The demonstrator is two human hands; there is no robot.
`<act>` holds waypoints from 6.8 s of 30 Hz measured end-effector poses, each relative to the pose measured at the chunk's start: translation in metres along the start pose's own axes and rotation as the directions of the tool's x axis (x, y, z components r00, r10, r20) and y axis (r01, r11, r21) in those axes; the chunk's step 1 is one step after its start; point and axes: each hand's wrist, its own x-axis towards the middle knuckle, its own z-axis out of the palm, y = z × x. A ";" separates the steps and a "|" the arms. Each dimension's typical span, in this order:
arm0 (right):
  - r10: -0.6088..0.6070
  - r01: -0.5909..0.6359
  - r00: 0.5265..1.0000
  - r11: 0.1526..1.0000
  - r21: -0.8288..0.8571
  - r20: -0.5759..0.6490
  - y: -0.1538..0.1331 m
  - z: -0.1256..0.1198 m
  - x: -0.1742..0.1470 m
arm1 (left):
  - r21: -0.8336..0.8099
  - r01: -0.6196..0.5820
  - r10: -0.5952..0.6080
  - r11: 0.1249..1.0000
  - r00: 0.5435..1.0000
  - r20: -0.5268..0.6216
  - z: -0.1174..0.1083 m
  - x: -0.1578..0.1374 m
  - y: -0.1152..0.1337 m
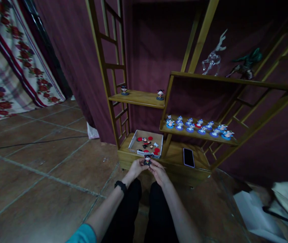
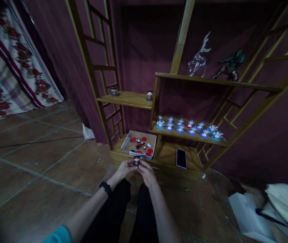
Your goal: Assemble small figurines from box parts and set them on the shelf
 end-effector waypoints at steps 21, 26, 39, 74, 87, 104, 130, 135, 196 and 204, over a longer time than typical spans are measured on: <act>-0.027 0.033 0.999 0.987 -0.154 0.046 0.014 -0.010 -0.003 | -0.051 -0.016 0.013 0.999 0.998 -0.055 0.002 -0.015 -0.026; -0.025 0.034 0.998 0.987 -0.155 0.058 0.015 -0.007 -0.004 | 0.049 -0.035 0.038 0.998 0.997 -0.071 0.001 -0.018 -0.024; -0.077 0.078 0.997 0.977 -0.198 0.013 0.017 0.011 -0.014 | 0.179 -0.033 0.061 0.983 0.986 -0.153 0.001 -0.025 -0.017; -0.054 0.048 0.998 0.987 -0.150 -0.036 0.018 -0.003 -0.001 | 0.744 -0.307 0.386 0.594 0.920 0.071 0.015 -0.048 -0.014; -0.023 0.017 0.999 0.990 -0.141 -0.039 0.019 -0.016 0.009 | 0.939 -0.273 0.369 0.209 0.911 0.183 0.015 -0.048 -0.006; -0.017 0.008 0.998 0.989 -0.147 -0.058 0.021 -0.020 0.010 | 0.939 -0.286 0.366 0.193 0.909 0.201 0.016 -0.045 -0.011; -0.041 0.041 0.999 0.997 -0.066 0.006 0.014 -0.008 0.001 | 0.217 -0.105 0.122 0.971 0.990 -0.066 0.004 -0.012 -0.024; -0.051 0.051 0.999 0.996 -0.067 -0.011 0.015 -0.007 0.002 | 0.091 -0.055 0.066 0.994 0.991 -0.116 0.003 -0.010 -0.024; -0.022 0.023 1.000 0.998 -0.064 0.018 0.016 0.000 0.001 | -0.230 0.015 -0.049 0.973 0.988 -0.143 -0.004 -0.011 -0.016; -0.045 0.047 0.999 0.994 -0.094 0.022 0.014 0.001 -0.002 | -0.167 -0.010 -0.001 0.986 0.998 -0.063 -0.009 -0.010 -0.022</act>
